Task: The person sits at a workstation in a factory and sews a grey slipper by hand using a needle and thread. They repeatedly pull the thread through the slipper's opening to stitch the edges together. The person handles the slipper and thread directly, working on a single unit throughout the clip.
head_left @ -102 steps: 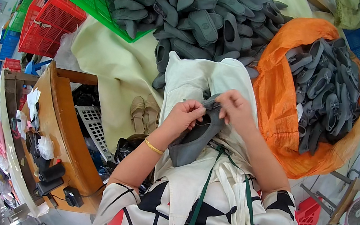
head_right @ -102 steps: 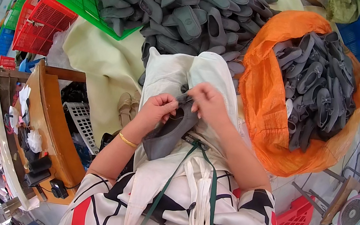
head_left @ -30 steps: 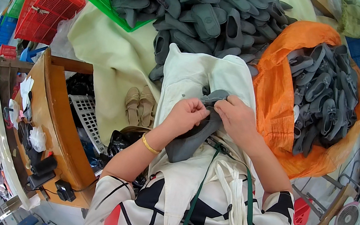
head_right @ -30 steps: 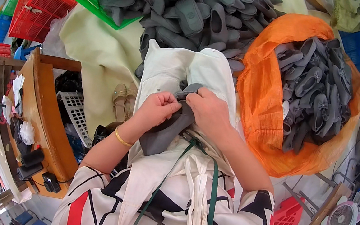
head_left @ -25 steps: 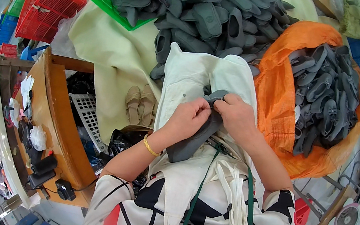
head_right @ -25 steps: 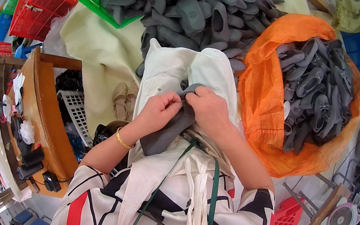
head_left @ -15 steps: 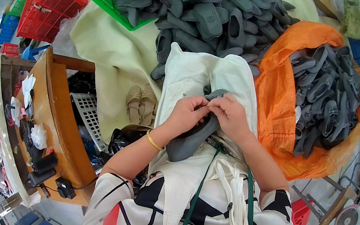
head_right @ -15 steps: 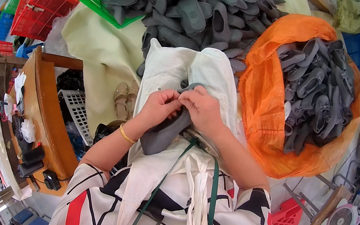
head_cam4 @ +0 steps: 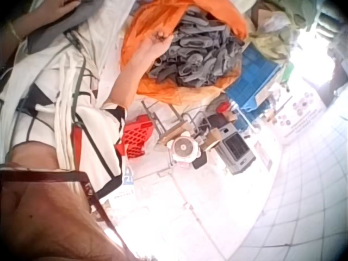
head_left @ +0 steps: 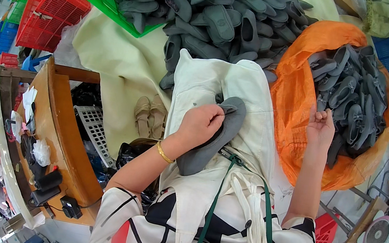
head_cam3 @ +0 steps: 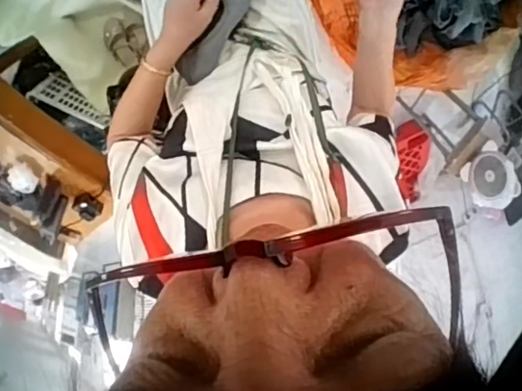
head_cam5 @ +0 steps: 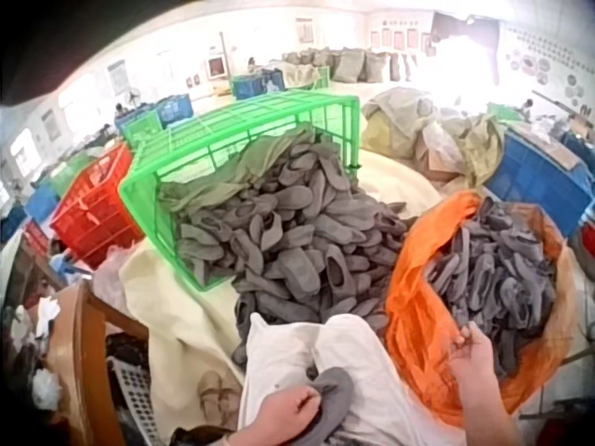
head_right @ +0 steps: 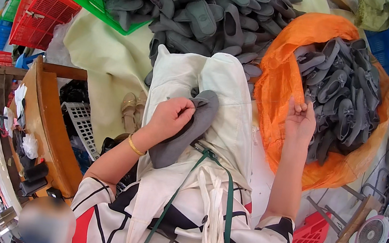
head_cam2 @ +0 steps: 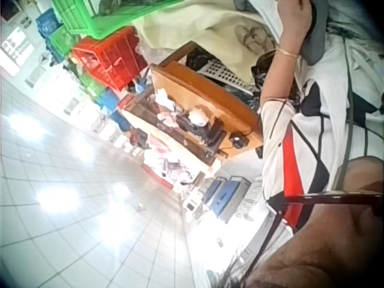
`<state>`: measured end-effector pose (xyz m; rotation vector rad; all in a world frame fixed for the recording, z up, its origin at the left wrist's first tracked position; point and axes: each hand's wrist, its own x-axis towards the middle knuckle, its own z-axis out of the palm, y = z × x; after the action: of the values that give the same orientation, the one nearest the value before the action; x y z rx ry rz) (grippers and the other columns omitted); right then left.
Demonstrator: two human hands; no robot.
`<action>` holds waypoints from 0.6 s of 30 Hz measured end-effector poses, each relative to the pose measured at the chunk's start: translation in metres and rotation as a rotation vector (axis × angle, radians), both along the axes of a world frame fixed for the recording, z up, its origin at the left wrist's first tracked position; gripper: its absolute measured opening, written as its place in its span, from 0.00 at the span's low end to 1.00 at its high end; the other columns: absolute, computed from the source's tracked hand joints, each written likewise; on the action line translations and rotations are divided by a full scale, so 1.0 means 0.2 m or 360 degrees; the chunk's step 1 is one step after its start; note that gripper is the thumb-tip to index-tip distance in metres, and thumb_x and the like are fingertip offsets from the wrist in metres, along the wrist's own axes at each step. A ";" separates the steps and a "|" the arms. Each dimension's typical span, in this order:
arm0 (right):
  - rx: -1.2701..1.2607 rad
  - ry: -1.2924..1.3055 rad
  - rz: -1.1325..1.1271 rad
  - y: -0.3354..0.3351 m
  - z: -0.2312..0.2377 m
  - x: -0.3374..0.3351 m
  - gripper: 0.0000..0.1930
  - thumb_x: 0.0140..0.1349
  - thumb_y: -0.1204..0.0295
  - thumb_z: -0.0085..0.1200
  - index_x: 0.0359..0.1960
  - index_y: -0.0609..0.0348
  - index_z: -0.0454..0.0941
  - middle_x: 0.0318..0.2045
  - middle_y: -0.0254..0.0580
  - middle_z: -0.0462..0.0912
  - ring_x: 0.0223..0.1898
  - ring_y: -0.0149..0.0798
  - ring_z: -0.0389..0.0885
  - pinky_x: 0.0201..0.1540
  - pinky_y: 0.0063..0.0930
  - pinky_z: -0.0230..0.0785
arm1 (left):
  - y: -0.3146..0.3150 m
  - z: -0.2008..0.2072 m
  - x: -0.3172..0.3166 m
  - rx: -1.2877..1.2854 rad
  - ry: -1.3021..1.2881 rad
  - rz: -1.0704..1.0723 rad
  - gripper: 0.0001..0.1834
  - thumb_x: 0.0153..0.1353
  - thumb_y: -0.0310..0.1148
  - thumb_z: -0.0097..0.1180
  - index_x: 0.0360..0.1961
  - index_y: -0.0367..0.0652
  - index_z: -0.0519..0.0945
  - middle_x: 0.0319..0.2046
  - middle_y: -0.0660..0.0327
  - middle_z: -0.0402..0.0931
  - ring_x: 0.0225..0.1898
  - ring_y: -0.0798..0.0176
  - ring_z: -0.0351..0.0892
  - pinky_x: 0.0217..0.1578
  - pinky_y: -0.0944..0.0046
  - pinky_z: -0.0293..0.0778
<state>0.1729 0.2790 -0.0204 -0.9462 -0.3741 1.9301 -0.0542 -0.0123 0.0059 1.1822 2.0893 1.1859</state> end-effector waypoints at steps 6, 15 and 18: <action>-0.0032 0.0005 0.0009 0.01 -0.03 0.03 0.05 0.70 0.74 0.50 0.36 0.62 0.72 0.23 0.33 0.71 0.25 0.31 0.70 0.58 0.39 0.73 | 0.01 0.02 -0.01 -0.0027 0.0629 -0.0060 0.04 0.59 0.32 0.60 0.34 0.46 0.81 0.27 0.58 0.79 0.30 0.53 0.81 0.29 0.56 0.75; 0.0256 0.0513 0.0649 0.28 0.07 0.29 0.07 0.67 0.82 0.49 0.45 0.66 0.70 0.28 0.35 0.68 0.28 0.32 0.67 0.61 0.35 0.68 | 0.10 -0.08 -0.05 -0.0220 0.0844 -0.0435 0.05 0.52 0.32 0.54 0.23 0.45 0.79 0.26 0.56 0.76 0.33 0.51 0.80 0.29 0.53 0.76; 0.0393 0.0239 0.0653 0.22 0.24 0.18 0.03 0.72 0.78 0.47 0.43 0.65 0.68 0.27 0.35 0.64 0.26 0.32 0.64 0.63 0.35 0.69 | 0.00 0.00 -0.05 0.0009 0.0934 -0.0340 0.06 0.51 0.31 0.54 0.21 0.42 0.79 0.31 0.55 0.75 0.38 0.51 0.77 0.32 0.54 0.76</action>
<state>0.2080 0.3233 0.0275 -0.5892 -0.7453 2.2418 -0.0649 -0.0127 0.0057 1.8766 2.2705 0.8071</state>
